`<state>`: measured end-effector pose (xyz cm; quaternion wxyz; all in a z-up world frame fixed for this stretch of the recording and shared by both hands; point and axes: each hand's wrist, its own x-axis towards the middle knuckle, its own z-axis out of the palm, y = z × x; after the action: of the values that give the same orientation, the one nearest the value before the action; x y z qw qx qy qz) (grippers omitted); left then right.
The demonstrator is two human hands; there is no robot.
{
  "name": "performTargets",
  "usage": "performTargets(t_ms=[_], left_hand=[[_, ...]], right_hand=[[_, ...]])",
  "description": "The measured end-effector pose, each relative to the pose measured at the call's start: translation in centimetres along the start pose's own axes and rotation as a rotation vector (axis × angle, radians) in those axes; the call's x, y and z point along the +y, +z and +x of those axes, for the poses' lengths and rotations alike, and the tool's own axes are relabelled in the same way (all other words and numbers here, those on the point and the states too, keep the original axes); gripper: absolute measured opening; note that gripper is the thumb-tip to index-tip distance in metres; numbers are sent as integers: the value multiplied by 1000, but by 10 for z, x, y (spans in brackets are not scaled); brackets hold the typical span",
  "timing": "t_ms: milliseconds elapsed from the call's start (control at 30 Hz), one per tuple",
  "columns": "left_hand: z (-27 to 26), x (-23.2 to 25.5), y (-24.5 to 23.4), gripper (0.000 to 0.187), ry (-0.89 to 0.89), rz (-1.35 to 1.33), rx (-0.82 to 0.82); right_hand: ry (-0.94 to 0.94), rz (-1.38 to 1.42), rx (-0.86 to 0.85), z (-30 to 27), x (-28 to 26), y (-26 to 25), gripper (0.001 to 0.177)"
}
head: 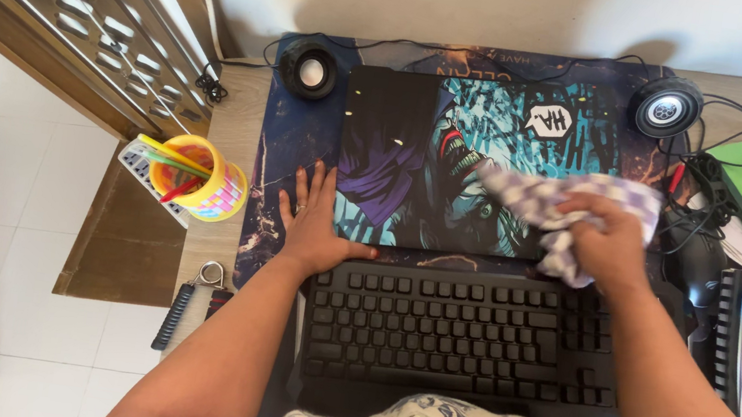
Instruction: The person wipes a desk surface and a large mousepad with a checkered cloth. They move a keyboard aside, wipe the exposed desk, then wipe the mousepad again before placing it back. The person also wipes a small black object and the desk edges.
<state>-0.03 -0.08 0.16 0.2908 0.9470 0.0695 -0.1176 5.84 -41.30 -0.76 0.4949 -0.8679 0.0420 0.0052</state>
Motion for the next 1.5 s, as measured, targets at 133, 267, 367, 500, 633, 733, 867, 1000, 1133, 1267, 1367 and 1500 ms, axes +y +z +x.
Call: performTargets(t_ms=[133,267,367,500,633,733,867,1000,1133,1267,1367,1500], left_hand=[[-1,0,-1,150,4,-12,5],[-1,-1,0,150,8,-16,8],[1,-3,3,150,4,-5,6],[5,-10,9,142,-24,44,-9],[8,-14,13,143,55,28,58],[6,-13,11,153,6,38,24],[3,-6,4,154,-5,44,1],[-1,-2,1,148,18,-37,27],[0,-3,3,149,32,-30,42],[1,-5,5,149,31,-30,41],[2,-4,5,150,20,-11,31],[1,-3,4,147,21,-8,30]], right_hand=[[176,-64,422,5,10,3,31],[-146,-231,568,8,-7,37,35],[-67,-97,169,-8,-42,94,36],[-535,-141,-256,-41,-102,160,36],[-786,-176,-471,-46,-126,166,37],[-698,-182,-423,-32,-110,145,36],[-497,-112,-217,-13,-60,92,39],[-132,-77,64,-1,-10,39,31],[-53,-224,462,17,9,14,30],[-344,-209,535,22,-17,35,34],[-469,-198,137,6,-59,94,36],[-886,-309,-181,-19,-106,142,40]])
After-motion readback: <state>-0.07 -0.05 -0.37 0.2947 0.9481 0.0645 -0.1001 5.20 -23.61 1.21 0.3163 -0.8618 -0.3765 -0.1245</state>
